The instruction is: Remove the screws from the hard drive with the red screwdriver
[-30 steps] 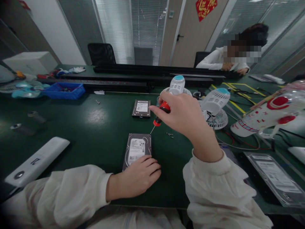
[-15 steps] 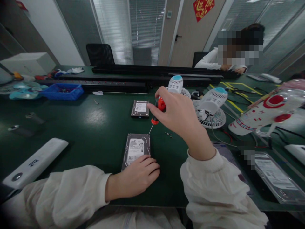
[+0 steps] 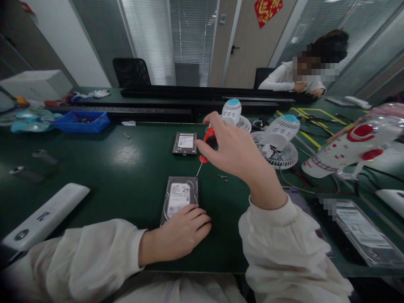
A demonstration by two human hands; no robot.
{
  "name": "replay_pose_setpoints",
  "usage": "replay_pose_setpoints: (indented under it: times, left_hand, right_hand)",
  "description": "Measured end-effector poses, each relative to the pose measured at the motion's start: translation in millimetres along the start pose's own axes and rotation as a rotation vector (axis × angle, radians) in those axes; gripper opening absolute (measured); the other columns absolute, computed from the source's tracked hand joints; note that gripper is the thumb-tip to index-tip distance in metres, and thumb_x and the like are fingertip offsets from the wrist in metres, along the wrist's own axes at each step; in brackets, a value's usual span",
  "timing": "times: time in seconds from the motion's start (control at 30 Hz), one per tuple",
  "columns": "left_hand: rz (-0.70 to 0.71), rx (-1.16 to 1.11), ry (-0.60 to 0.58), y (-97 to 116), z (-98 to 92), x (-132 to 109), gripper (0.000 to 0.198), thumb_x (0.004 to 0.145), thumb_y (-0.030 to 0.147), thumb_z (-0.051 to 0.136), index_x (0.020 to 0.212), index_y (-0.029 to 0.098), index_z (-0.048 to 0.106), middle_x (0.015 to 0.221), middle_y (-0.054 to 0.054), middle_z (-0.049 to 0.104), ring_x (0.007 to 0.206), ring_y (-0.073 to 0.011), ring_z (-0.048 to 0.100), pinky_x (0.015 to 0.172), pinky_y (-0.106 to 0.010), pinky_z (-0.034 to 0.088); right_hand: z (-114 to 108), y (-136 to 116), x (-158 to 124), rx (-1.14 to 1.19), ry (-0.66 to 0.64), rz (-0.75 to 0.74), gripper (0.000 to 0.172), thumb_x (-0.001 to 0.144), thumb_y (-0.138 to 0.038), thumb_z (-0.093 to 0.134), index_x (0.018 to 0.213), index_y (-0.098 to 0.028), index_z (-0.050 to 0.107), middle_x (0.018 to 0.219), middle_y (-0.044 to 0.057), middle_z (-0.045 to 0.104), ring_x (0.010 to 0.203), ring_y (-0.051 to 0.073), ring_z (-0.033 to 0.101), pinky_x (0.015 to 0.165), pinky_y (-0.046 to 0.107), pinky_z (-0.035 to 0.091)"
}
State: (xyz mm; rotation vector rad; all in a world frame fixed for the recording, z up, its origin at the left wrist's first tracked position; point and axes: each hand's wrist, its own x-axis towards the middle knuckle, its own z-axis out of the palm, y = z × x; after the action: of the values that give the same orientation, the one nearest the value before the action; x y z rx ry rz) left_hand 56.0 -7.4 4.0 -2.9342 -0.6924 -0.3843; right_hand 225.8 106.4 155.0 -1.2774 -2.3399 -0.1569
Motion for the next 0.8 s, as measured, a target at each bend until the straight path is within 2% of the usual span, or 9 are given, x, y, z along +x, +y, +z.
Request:
replay_pose_setpoints:
  times: [0.07, 0.13, 0.27, 0.37, 0.53, 0.8]
  left_hand:
    - [0.001, 0.0, 0.0, 0.1, 0.2, 0.0, 0.021, 0.106, 0.02, 0.049, 0.112, 0.013, 0.067, 0.114, -0.009, 0.07, 0.103, -0.0234, 0.062, 0.095, -0.039, 0.045]
    - [0.0, 0.002, 0.0, 0.3, 0.2, 0.0, 0.021, 0.106, 0.02, 0.048, 0.112, 0.013, 0.067, 0.114, -0.009, 0.07, 0.104, -0.0234, 0.062, 0.096, -0.039, 0.045]
    - [-0.004, 0.0, -0.006, 0.6, 0.2, -0.5, 0.021, 0.106, 0.02, 0.049, 0.112, 0.013, 0.068, 0.115, -0.009, 0.07, 0.105, -0.0231, 0.062, 0.097, -0.039, 0.044]
    - [0.002, 0.002, -0.018, 0.4, 0.2, -0.7, 0.021, 0.106, 0.021, 0.049, 0.113, 0.014, 0.068, 0.116, -0.01, 0.07, 0.104, -0.0229, 0.062, 0.096, -0.039, 0.045]
    - [-0.003, 0.0, -0.019, 0.4, -0.3, -0.7, 0.023, 0.106, 0.021, 0.047, 0.114, 0.014, 0.068, 0.116, -0.01, 0.07, 0.105, -0.0228, 0.062, 0.098, -0.039, 0.044]
    - [-0.001, 0.001, 0.005, 0.3, 0.8, -0.8, 0.023, 0.107, 0.021, 0.047, 0.113, 0.013, 0.068, 0.115, -0.009, 0.071, 0.105, -0.0231, 0.062, 0.1, -0.039, 0.043]
  right_hand:
    - [1.0, 3.5, -0.3, 0.144, -0.016, -0.096, 0.044, 0.087, -0.029, 0.054, 0.129, -0.015, 0.05, 0.116, 0.013, 0.065, 0.084, 0.021, 0.06, 0.074, 0.036, 0.046]
    - [2.0, 4.8, -0.2, 0.234, -0.026, -0.149, 0.043, 0.085, -0.024, 0.054, 0.128, -0.017, 0.048, 0.118, 0.011, 0.063, 0.087, 0.02, 0.06, 0.077, 0.035, 0.048]
    - [3.6, 1.9, 0.4, 0.157, 0.025, -0.078, 0.039, 0.09, -0.039, 0.064, 0.122, -0.02, 0.055, 0.1, 0.005, 0.065, 0.076, 0.018, 0.058, 0.071, 0.034, 0.045]
    - [4.4, 1.6, 0.6, 0.102, 0.046, -0.047, 0.04, 0.089, -0.046, 0.068, 0.118, -0.02, 0.058, 0.097, 0.004, 0.067, 0.074, 0.019, 0.06, 0.07, 0.034, 0.044]
    - [5.7, 6.9, 0.4, 0.28, 0.017, -0.1, 0.043, 0.085, -0.031, 0.07, 0.123, -0.021, 0.053, 0.106, 0.005, 0.071, 0.085, 0.02, 0.068, 0.076, 0.034, 0.051]
    - [3.8, 7.5, 1.7, 0.264, 0.048, -0.058, 0.031, 0.084, -0.028, 0.067, 0.112, -0.02, 0.056, 0.092, 0.002, 0.071, 0.077, 0.019, 0.067, 0.074, 0.034, 0.051]
